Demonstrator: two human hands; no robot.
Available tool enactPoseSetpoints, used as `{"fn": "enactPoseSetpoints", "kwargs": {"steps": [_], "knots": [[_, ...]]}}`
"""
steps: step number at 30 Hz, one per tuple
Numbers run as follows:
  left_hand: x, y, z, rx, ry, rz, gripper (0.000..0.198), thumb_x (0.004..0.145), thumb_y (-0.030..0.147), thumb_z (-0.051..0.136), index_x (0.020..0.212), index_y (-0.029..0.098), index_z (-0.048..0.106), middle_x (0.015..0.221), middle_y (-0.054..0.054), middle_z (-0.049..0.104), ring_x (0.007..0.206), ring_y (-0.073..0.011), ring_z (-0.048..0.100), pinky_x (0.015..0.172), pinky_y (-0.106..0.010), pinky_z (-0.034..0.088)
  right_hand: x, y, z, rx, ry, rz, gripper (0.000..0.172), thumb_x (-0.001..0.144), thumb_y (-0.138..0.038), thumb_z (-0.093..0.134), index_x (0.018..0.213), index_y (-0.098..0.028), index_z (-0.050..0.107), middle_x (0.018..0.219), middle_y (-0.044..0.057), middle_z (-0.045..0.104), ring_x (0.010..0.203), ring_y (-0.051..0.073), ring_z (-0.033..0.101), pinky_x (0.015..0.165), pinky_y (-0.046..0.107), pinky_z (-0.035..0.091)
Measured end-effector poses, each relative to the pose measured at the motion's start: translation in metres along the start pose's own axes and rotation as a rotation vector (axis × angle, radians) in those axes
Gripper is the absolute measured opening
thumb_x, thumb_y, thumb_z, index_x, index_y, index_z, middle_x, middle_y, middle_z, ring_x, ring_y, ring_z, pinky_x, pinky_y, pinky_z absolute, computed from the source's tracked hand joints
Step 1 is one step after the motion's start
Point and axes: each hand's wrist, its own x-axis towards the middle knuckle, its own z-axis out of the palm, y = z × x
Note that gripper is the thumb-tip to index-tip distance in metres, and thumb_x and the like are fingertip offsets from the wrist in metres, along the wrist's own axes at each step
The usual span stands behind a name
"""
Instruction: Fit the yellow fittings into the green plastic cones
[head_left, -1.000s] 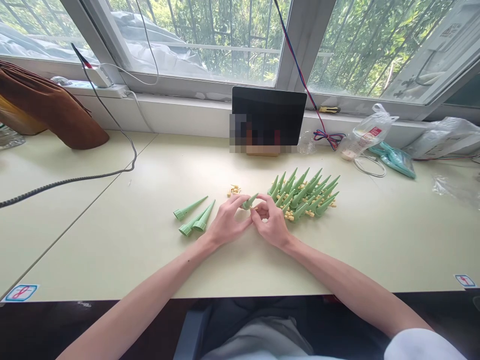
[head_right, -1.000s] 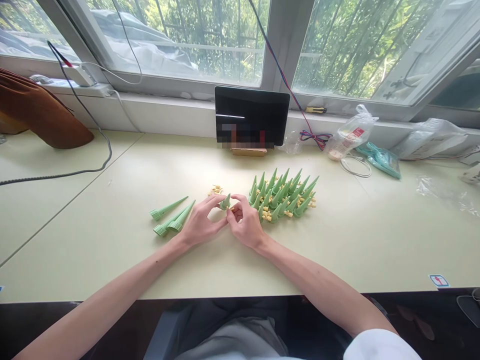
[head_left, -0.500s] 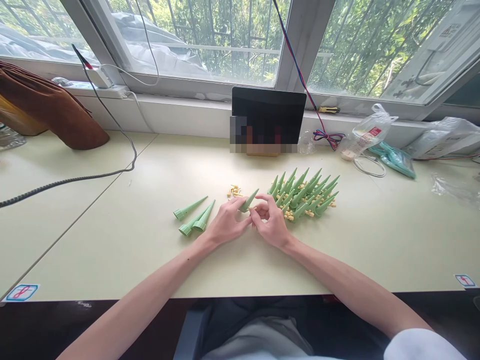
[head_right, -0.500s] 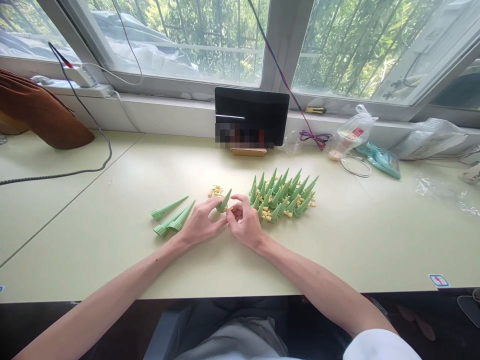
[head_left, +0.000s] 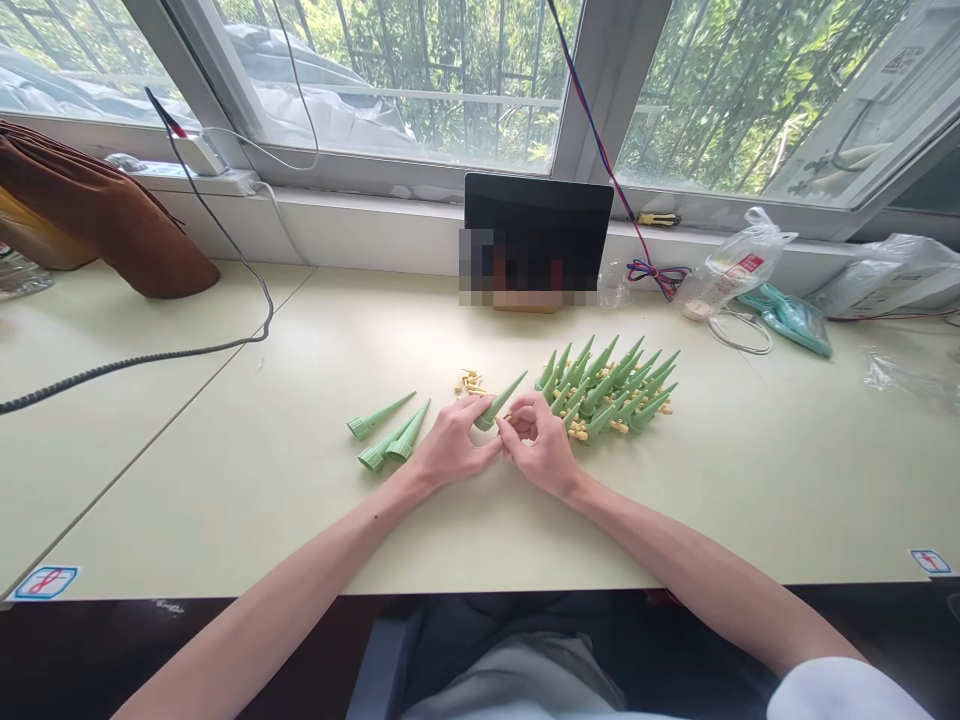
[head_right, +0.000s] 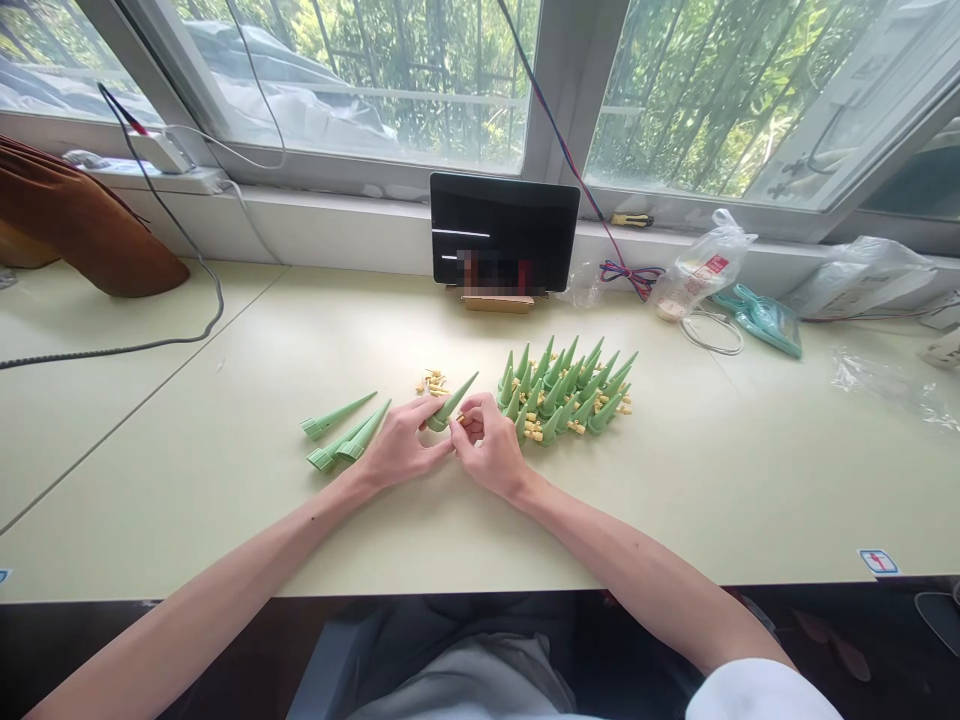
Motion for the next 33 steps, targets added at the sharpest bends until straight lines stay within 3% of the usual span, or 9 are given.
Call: {"fn": "enactPoseSetpoints", "kwargs": {"steps": [6,14,21,26,33], "knots": [[-0.0008,-0.0016,0.0006,0.011,0.004,0.002,0.041,0.078,0.028,0.066,0.118,0.019,0.062,0.104,-0.008,0.072,0.088,-0.0219,0.069,0.079,-0.033,0.056,0.0003,-0.0019,-0.0005,-0.014,-0.010,-0.005,0.015,0.091,-0.031,0.056,0.093,-0.023,0.044,0.068,-0.003,0.057,0.053,0.013,0.061,0.051,0.026,0.051],[0.0000,0.0008,0.0039,0.048,0.057,-0.030,0.037,0.080,0.032,0.065,0.114,0.017,0.060,0.090,-0.006,0.070,0.076,-0.0185,0.065,0.072,-0.030,0.053,0.0002,0.0004,-0.0002,-0.008,0.012,0.015,0.013,0.094,-0.031,0.053,0.097,-0.023,0.044,0.071,-0.003,0.058,0.054,0.013,0.062,0.051,0.025,0.051],[0.0013,0.0040,0.0025,0.058,0.097,-0.057,0.031,0.082,0.030,0.064,0.109,0.017,0.058,0.085,-0.003,0.067,0.068,-0.0140,0.057,0.062,-0.026,0.047,0.0010,-0.0022,-0.0008,0.044,0.014,0.048,0.021,0.092,-0.033,0.058,0.104,-0.021,0.045,0.074,-0.002,0.061,0.053,0.012,0.061,0.050,0.024,0.050],[0.0020,0.0038,0.0018,0.051,0.109,-0.039,0.031,0.080,0.025,0.065,0.109,0.018,0.058,0.092,-0.005,0.067,0.078,-0.0165,0.060,0.069,-0.028,0.048,0.0021,-0.0032,-0.0014,-0.007,0.027,0.092,0.017,0.092,-0.036,0.056,0.092,-0.020,0.052,0.071,0.000,0.062,0.049,0.012,0.059,0.047,0.024,0.048],[0.0010,0.0026,0.0034,0.038,0.128,-0.015,0.043,0.080,0.022,0.066,0.121,0.020,0.054,0.110,-0.006,0.068,0.082,-0.0164,0.060,0.075,-0.030,0.050,0.0031,-0.0036,-0.0023,-0.046,-0.025,0.119,0.026,0.094,-0.041,0.051,0.081,-0.019,0.055,0.054,-0.003,0.056,0.045,0.013,0.057,0.047,0.025,0.046]]}}
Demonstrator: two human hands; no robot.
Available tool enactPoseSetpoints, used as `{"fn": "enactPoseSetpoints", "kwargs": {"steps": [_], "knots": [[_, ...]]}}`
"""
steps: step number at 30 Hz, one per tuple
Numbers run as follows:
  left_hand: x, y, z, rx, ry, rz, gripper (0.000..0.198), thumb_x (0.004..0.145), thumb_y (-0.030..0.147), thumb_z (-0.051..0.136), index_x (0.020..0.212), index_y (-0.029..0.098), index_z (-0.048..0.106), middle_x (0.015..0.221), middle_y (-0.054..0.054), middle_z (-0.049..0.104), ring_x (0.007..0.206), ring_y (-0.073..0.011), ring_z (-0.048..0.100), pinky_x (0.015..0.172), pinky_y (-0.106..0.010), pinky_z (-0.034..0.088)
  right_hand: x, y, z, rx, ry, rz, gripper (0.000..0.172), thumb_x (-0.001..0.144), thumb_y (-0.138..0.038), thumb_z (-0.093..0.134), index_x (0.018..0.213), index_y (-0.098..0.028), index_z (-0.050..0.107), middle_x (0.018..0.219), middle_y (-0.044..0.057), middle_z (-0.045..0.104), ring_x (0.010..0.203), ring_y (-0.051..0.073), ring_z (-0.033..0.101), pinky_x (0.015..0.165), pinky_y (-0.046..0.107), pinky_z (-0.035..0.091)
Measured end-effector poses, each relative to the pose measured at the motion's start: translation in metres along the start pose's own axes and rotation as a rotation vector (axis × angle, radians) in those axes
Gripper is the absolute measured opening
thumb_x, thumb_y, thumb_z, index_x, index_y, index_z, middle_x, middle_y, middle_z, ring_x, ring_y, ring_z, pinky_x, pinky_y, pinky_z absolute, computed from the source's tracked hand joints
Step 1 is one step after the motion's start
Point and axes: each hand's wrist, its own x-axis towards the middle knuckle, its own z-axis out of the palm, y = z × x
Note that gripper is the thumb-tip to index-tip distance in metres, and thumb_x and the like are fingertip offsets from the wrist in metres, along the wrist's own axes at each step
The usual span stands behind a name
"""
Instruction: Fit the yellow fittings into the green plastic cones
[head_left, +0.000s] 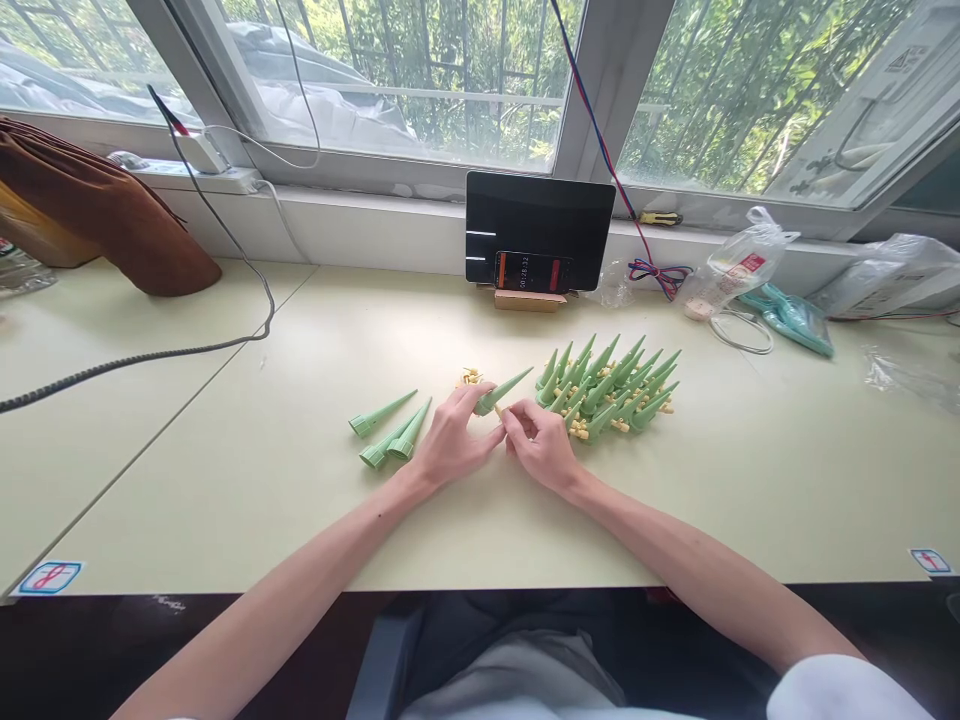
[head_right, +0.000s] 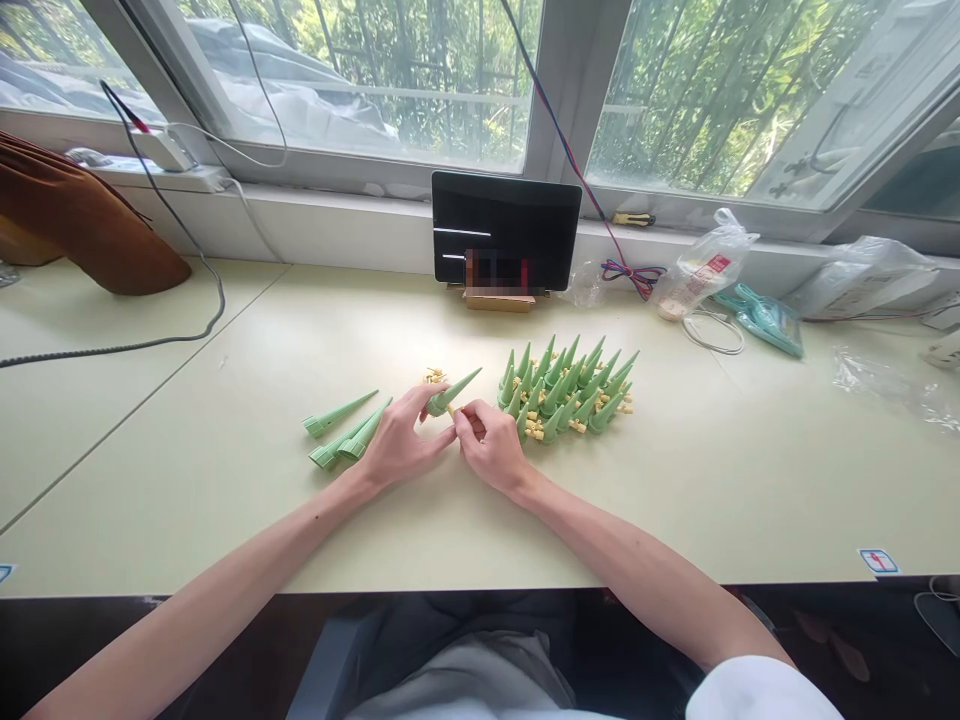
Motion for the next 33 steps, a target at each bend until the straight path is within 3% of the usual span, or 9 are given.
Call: {"fn": "enactPoseSetpoints", "kwargs": {"steps": [17,25,33], "knots": [[0.0004,0.0002,0.0002,-0.007,0.010,0.003,0.036,0.082,0.021,0.065,0.118,0.021,0.058,0.101,-0.005,0.066,0.086,-0.0170,0.060,0.076,-0.029,0.051,0.0008,0.0056,-0.0018,0.027,-0.088,0.024,0.028,0.095,-0.041,0.051,0.085,-0.017,0.061,0.051,-0.003,0.054,0.043,0.013,0.056,0.044,0.024,0.043],[-0.0004,0.0001,0.0015,0.004,0.021,0.002,0.039,0.080,0.020,0.067,0.118,0.021,0.057,0.113,-0.006,0.069,0.090,-0.0177,0.065,0.078,-0.030,0.053,0.0012,0.0039,-0.0020,0.023,-0.089,0.044,0.029,0.095,-0.042,0.051,0.085,-0.017,0.062,0.053,-0.002,0.056,0.042,0.013,0.056,0.043,0.024,0.043],[0.0011,0.0035,-0.0010,-0.039,0.016,0.026,0.035,0.082,0.019,0.065,0.116,0.021,0.059,0.103,-0.005,0.067,0.092,-0.0178,0.064,0.084,-0.031,0.053,0.0009,0.0024,-0.0025,0.056,-0.087,0.059,0.030,0.094,-0.043,0.053,0.082,-0.016,0.061,0.053,-0.002,0.056,0.042,0.013,0.055,0.041,0.024,0.042]]}}
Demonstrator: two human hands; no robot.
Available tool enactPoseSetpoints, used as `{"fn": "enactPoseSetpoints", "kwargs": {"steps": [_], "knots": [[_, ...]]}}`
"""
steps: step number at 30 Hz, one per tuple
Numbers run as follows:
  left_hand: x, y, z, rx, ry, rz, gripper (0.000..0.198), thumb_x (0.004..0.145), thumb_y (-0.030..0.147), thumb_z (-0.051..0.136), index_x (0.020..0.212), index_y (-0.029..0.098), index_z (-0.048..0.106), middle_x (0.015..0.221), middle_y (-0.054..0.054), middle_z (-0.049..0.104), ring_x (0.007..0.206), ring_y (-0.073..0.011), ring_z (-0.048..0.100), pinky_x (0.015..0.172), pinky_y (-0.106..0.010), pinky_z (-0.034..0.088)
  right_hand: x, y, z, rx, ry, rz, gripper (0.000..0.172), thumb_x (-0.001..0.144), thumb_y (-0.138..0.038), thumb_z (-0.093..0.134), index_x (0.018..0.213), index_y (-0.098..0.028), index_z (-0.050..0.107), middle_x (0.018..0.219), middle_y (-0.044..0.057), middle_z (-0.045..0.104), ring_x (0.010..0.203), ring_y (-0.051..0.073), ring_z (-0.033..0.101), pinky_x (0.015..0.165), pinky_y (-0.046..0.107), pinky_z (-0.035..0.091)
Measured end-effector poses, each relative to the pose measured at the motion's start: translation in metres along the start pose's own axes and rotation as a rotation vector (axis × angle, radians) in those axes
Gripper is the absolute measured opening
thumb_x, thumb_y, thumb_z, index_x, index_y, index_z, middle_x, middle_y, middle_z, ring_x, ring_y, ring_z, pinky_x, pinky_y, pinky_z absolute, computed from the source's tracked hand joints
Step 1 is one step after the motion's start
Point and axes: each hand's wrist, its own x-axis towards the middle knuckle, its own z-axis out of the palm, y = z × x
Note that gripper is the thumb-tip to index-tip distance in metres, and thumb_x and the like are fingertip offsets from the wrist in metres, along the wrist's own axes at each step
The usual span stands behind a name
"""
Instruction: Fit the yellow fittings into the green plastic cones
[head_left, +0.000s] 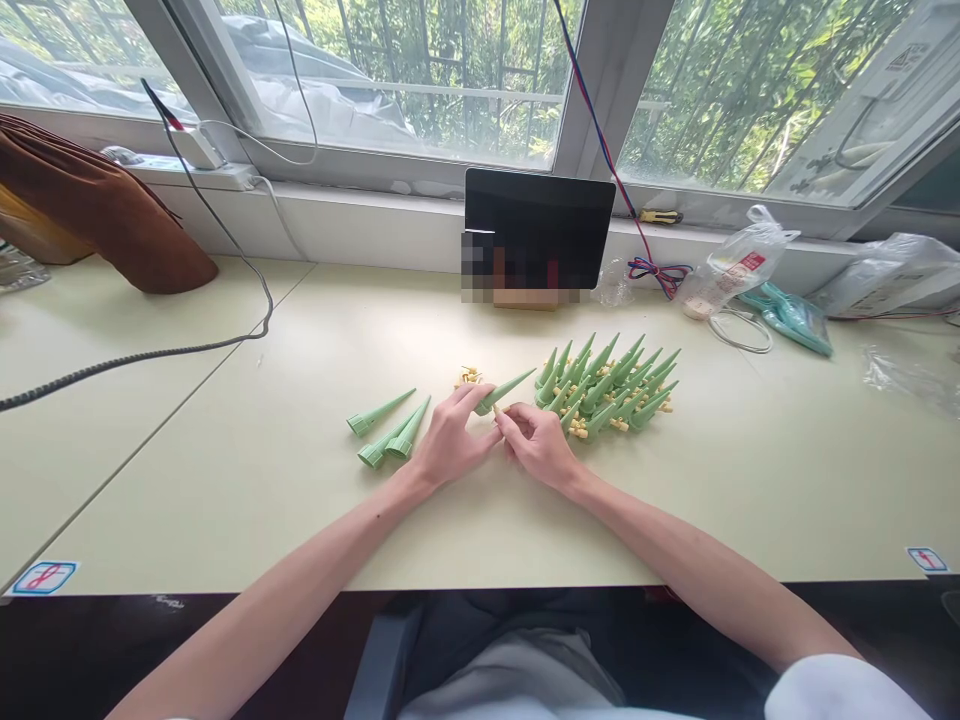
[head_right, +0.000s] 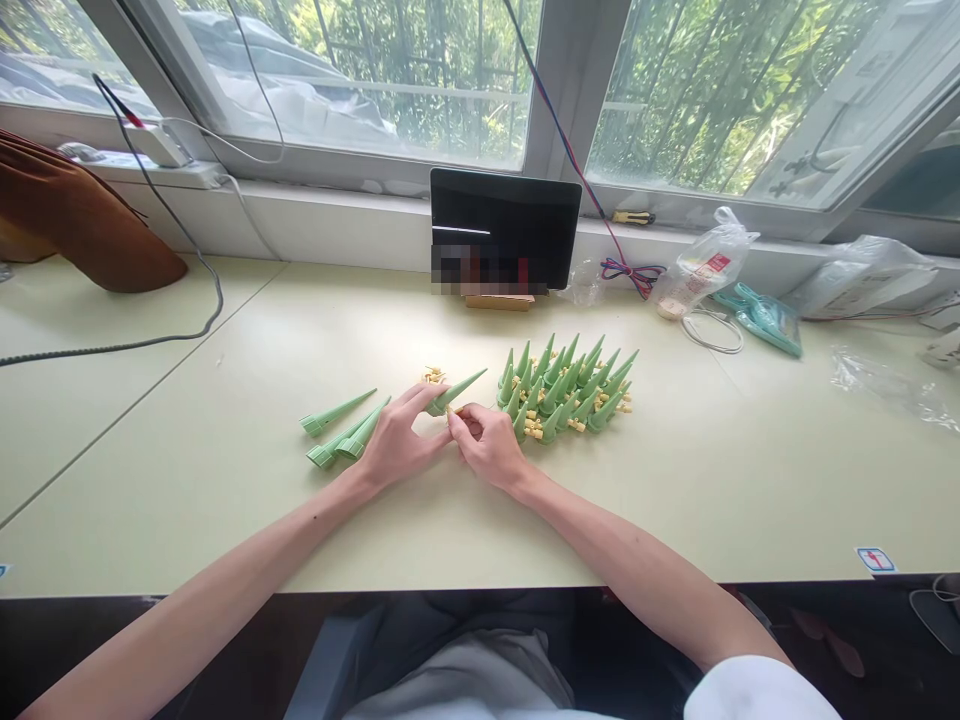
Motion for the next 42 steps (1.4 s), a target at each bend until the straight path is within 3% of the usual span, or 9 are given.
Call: {"fn": "enactPoseSetpoints", "kwargs": {"steps": [7,13,22,29,42], "knots": [[-0.0003,0.0009,0.0000,-0.030,-0.013,-0.028,0.034,0.082,0.021,0.066,0.116,0.021,0.060,0.107,-0.005,0.068,0.077,-0.0141,0.063,0.076,-0.029,0.054,0.0000,-0.0021,-0.0003,0.021,-0.019,0.023,0.034,0.093,-0.048,0.053,0.081,-0.017,0.061,0.059,0.000,0.060,0.043,0.013,0.056,0.041,0.025,0.044],[-0.0027,0.0002,0.0032,0.021,-0.008,-0.059,0.042,0.081,0.024,0.068,0.121,0.020,0.056,0.105,-0.005,0.071,0.075,-0.0140,0.063,0.071,-0.027,0.053,-0.0005,-0.0003,0.0001,0.014,-0.016,0.015,0.033,0.093,-0.048,0.054,0.081,-0.018,0.060,0.059,-0.001,0.060,0.042,0.013,0.055,0.041,0.025,0.044],[-0.0040,-0.0009,0.0034,-0.001,-0.020,-0.066,0.037,0.082,0.026,0.066,0.118,0.019,0.058,0.102,-0.005,0.072,0.070,-0.0124,0.061,0.062,-0.025,0.052,-0.0001,-0.0005,0.0002,0.013,-0.014,-0.004,0.032,0.093,-0.046,0.054,0.078,-0.018,0.058,0.058,-0.001,0.058,0.043,0.013,0.056,0.043,0.026,0.045],[-0.0046,-0.0026,0.0053,-0.016,-0.035,-0.087,0.038,0.082,0.029,0.064,0.119,0.019,0.061,0.113,-0.008,0.072,0.074,-0.0140,0.064,0.059,-0.026,0.053,-0.0012,0.0021,-0.0001,-0.016,-0.005,-0.017,0.031,0.093,-0.045,0.054,0.077,-0.019,0.056,0.057,-0.002,0.056,0.043,0.013,0.056,0.042,0.025,0.044],[-0.0072,-0.0061,0.0061,0.034,-0.036,-0.028,0.040,0.083,0.024,0.063,0.123,0.019,0.059,0.114,-0.009,0.071,0.089,-0.0203,0.068,0.075,-0.033,0.057,-0.0013,-0.0004,-0.0002,-0.034,0.000,-0.035,0.029,0.093,-0.043,0.054,0.077,-0.019,0.057,0.059,-0.002,0.057,0.043,0.012,0.056,0.042,0.025,0.043]]}}
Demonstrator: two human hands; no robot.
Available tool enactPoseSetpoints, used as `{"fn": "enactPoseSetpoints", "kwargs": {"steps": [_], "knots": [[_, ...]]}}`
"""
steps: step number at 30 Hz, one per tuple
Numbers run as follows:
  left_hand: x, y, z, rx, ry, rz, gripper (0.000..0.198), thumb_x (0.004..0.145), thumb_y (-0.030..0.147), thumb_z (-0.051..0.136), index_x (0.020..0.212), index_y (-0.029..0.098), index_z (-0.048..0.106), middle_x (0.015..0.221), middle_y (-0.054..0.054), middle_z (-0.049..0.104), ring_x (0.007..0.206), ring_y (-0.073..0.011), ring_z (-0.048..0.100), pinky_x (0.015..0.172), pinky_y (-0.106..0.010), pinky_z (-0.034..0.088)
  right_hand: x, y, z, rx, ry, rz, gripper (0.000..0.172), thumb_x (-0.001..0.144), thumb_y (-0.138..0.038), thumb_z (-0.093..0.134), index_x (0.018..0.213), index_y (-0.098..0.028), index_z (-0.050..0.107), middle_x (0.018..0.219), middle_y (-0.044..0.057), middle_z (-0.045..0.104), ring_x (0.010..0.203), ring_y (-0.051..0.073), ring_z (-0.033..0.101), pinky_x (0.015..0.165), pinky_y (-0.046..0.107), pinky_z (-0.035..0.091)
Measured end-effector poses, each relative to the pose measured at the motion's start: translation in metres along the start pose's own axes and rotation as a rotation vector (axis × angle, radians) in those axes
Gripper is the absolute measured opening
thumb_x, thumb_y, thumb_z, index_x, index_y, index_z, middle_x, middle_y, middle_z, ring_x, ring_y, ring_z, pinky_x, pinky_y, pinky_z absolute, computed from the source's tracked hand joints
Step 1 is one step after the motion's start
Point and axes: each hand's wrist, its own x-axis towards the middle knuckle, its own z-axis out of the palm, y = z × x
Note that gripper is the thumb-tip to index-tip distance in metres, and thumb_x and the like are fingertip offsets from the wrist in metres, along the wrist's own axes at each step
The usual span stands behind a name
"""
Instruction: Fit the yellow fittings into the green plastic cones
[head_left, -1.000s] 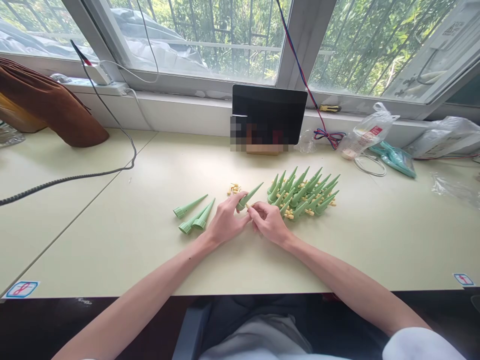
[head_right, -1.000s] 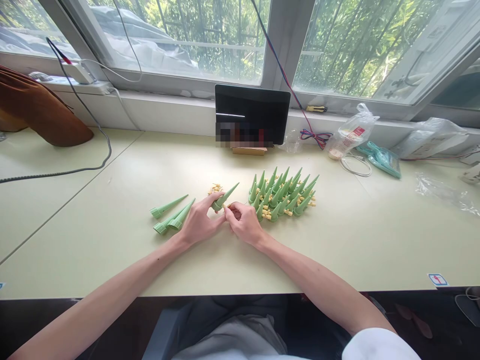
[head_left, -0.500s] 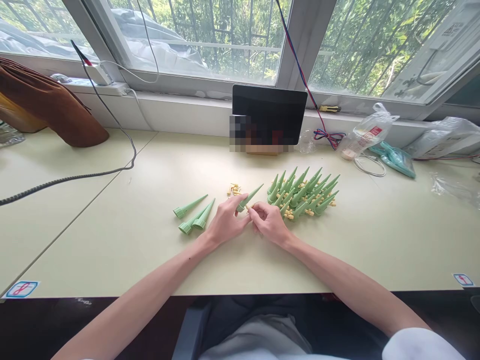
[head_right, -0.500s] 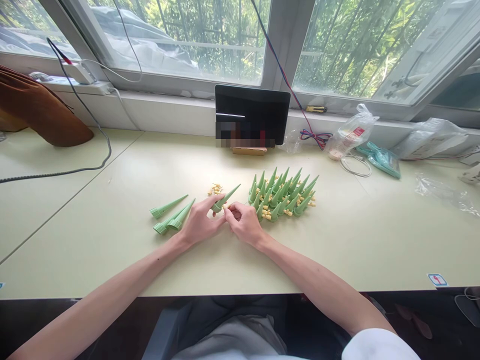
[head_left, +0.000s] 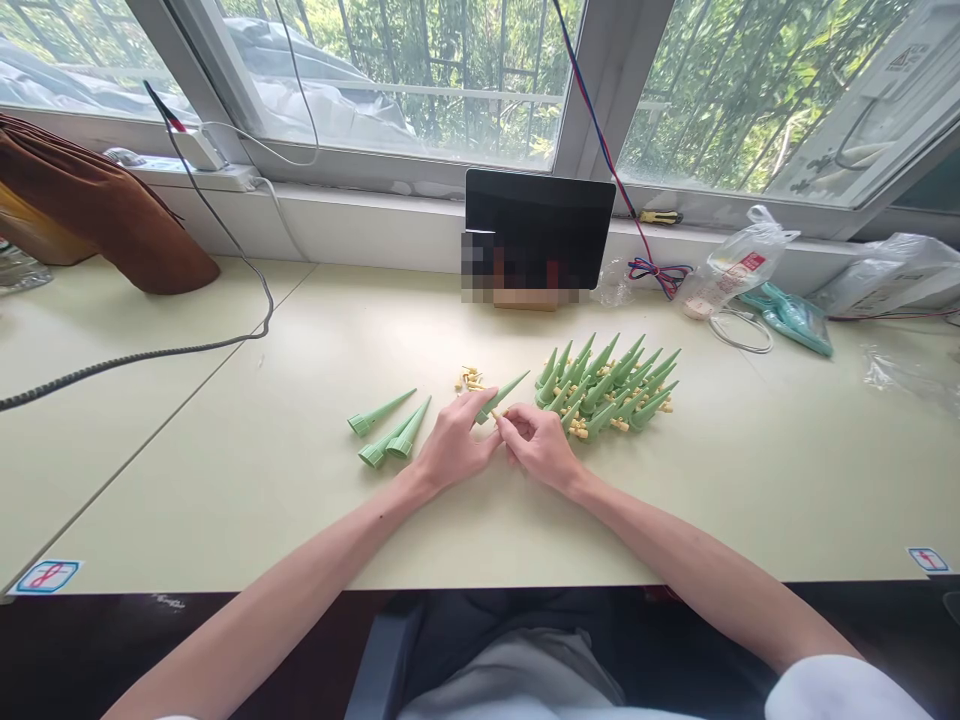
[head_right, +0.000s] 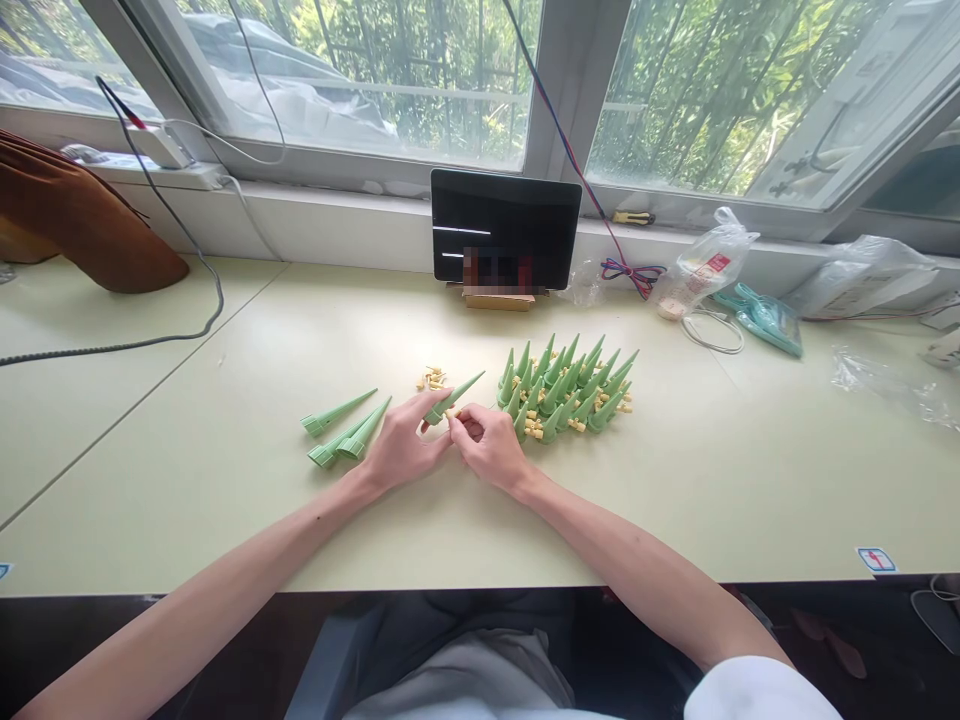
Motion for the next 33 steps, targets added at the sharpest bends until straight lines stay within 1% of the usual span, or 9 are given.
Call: {"fn": "enactPoseSetpoints", "kwargs": {"steps": [5,9,12,17,21,26,30,33], "knots": [[0.0004,0.0018,-0.0008,-0.012,0.001,-0.012,0.040,0.083,0.024,0.064,0.123,0.020,0.058,0.117,-0.009,0.070,0.092,-0.0209,0.068,0.075,-0.033,0.057,0.0005,-0.0022,-0.0002,-0.017,0.002,0.001,0.033,0.093,-0.047,0.052,0.076,-0.019,0.057,0.056,-0.003,0.055,0.043,0.012,0.054,0.042,0.025,0.042],[0.0002,0.0036,-0.0010,-0.042,-0.011,-0.013,0.041,0.083,0.024,0.065,0.122,0.020,0.057,0.117,-0.009,0.069,0.096,-0.0213,0.068,0.069,-0.030,0.056,0.0016,-0.0014,-0.0010,-0.009,0.004,0.030,0.038,0.096,-0.051,0.048,0.073,-0.020,0.055,0.049,-0.003,0.054,0.042,0.013,0.054,0.045,0.025,0.043],[-0.0004,0.0029,0.0002,-0.081,-0.034,-0.001,0.042,0.082,0.022,0.064,0.123,0.020,0.056,0.117,-0.009,0.068,0.099,-0.0211,0.067,0.067,-0.029,0.056,0.0021,0.0000,-0.0014,0.017,0.008,0.055,0.040,0.096,-0.052,0.047,0.070,-0.022,0.051,0.047,-0.004,0.053,0.041,0.013,0.053,0.044,0.025,0.042],[-0.0004,0.0013,0.0015,-0.096,-0.059,0.018,0.043,0.083,0.019,0.063,0.125,0.021,0.052,0.120,-0.010,0.066,0.105,-0.0221,0.066,0.075,-0.031,0.057,0.0021,0.0010,-0.0016,0.067,0.004,0.049,0.038,0.096,-0.049,0.048,0.072,-0.021,0.052,0.047,-0.004,0.052,0.040,0.013,0.051,0.042,0.025,0.040],[0.0002,0.0025,0.0009,-0.086,-0.057,0.022,0.042,0.083,0.018,0.063,0.124,0.020,0.052,0.121,-0.011,0.066,0.110,-0.0235,0.065,0.080,-0.034,0.057,0.0019,0.0007,-0.0021,0.091,-0.016,0.065,0.037,0.097,-0.049,0.047,0.073,-0.021,0.052,0.047,-0.004,0.052,0.039,0.012,0.050,0.042,0.024,0.039],[0.0003,0.0047,0.0006,-0.076,-0.051,0.024,0.042,0.084,0.020,0.064,0.124,0.019,0.051,0.120,-0.012,0.066,0.110,-0.0235,0.065,0.084,-0.034,0.057,0.0020,-0.0002,-0.0031,0.117,-0.040,0.082,0.038,0.098,-0.049,0.046,0.072,-0.022,0.051,0.045,-0.005,0.053,0.038,0.012,0.048,0.042,0.024,0.038],[0.0002,0.0051,0.0012,-0.073,-0.037,0.040,0.041,0.085,0.020,0.064,0.124,0.018,0.050,0.119,-0.012,0.066,0.109,-0.0238,0.065,0.091,-0.037,0.054,0.0021,0.0006,-0.0037,0.138,-0.057,0.085,0.037,0.098,-0.048,0.046,0.073,-0.022,0.051,0.045,-0.005,0.053,0.037,0.012,0.048,0.040,0.024,0.037],[0.0002,0.0045,0.0017,-0.077,-0.031,0.053,0.042,0.085,0.020,0.063,0.125,0.017,0.049,0.120,-0.013,0.066,0.110,-0.0241,0.064,0.092,-0.038,0.054,0.0027,0.0020,-0.0038,0.159,-0.061,0.093,0.037,0.098,-0.048,0.046,0.075,-0.021,0.052,0.045,-0.005,0.053,0.036,0.011,0.047,0.040,0.024,0.037]]}}
